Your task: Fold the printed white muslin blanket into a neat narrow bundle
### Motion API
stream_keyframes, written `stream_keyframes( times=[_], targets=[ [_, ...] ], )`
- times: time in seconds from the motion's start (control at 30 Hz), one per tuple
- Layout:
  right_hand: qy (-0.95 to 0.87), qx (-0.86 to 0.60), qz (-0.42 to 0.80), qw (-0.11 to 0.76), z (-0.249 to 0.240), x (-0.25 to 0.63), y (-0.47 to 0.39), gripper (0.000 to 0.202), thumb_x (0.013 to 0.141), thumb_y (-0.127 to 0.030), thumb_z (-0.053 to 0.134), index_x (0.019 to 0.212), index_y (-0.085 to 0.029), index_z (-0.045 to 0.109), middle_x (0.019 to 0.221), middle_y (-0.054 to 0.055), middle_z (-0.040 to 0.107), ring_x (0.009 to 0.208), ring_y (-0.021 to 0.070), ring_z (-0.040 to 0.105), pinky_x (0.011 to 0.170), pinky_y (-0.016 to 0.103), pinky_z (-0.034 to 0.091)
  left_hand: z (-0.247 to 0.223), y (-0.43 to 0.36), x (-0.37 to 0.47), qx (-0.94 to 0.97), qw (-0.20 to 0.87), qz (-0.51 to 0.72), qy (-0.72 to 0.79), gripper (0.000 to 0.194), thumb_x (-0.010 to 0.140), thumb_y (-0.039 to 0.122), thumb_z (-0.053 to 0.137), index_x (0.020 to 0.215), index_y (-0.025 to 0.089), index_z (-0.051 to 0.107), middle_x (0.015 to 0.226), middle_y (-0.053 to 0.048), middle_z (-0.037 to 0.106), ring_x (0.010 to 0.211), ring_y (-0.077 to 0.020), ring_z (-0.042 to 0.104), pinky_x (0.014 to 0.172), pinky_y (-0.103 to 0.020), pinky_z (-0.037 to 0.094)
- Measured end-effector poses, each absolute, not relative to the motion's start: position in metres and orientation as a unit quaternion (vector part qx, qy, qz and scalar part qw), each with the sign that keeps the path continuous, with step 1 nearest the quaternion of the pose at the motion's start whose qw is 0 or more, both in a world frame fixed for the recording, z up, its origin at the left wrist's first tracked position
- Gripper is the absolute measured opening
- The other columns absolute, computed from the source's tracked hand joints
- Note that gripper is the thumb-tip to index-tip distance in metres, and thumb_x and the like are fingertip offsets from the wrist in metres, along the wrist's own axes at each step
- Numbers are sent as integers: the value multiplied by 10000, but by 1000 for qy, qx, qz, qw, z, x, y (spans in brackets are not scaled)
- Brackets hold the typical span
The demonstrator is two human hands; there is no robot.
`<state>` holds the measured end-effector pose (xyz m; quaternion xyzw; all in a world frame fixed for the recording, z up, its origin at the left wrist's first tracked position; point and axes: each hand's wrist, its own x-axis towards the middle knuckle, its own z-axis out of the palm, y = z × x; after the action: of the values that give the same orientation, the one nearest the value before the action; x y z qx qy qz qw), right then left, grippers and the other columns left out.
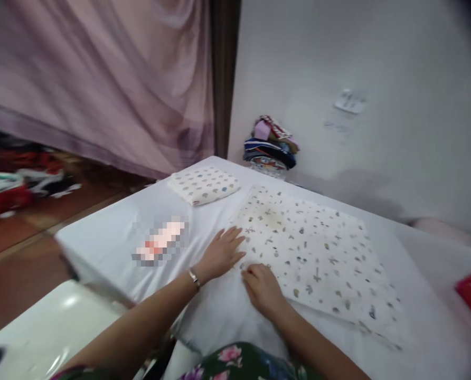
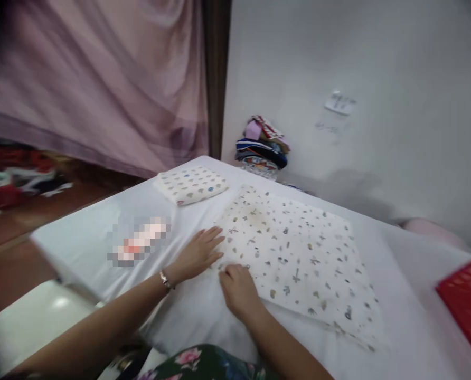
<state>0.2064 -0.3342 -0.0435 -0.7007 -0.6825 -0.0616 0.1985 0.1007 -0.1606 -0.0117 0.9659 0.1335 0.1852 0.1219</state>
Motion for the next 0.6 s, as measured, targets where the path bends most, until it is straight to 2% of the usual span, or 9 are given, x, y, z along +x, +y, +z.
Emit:
stream_keyframes(
  times=[0.1,0.27,0.4,0.53,0.6],
  targets=[
    [-674,-709,-76,194,-41,204,-335,190,909,-176,424,975,-188,601,875,48,562,797,180,461,712,308,373,-33,-149,108,973,91,121,174,503,846,450,471,1292,218,474,1419,-117,391,1326,-275,319,1058,-516,265],
    [-664,-719,-97,180,-43,203,-337,145,881,-164,459,969,-182,573,901,47,564,832,188,457,712,312,361,-47,-131,109,975,74,72,196,574,858,477,384,1357,194,403,1464,-89,307,1366,-260,230,1084,-501,206],
    [-663,-721,-115,165,-47,203,-334,102,825,-176,512,917,-186,553,893,36,564,819,190,464,704,314,358,-39,-137,115,970,68,47,228,580,834,477,387,1345,206,424,1452,-91,332,1349,-290,265,1042,-542,258],
    [-662,-722,-102,175,-46,207,-333,133,812,-211,519,941,-200,552,916,19,584,825,184,484,714,308,379,-37,-152,123,975,0,119,186,560,810,471,419,1304,214,482,1435,-98,363,1346,-311,266,1055,-568,205],
    [-671,-712,-79,191,-43,212,-340,168,823,-235,508,982,-200,552,965,20,595,858,179,497,760,308,398,-40,-157,124,979,-13,129,155,507,813,448,418,1274,260,514,1414,-73,403,1335,-306,291,1057,-563,209]
  ],
)
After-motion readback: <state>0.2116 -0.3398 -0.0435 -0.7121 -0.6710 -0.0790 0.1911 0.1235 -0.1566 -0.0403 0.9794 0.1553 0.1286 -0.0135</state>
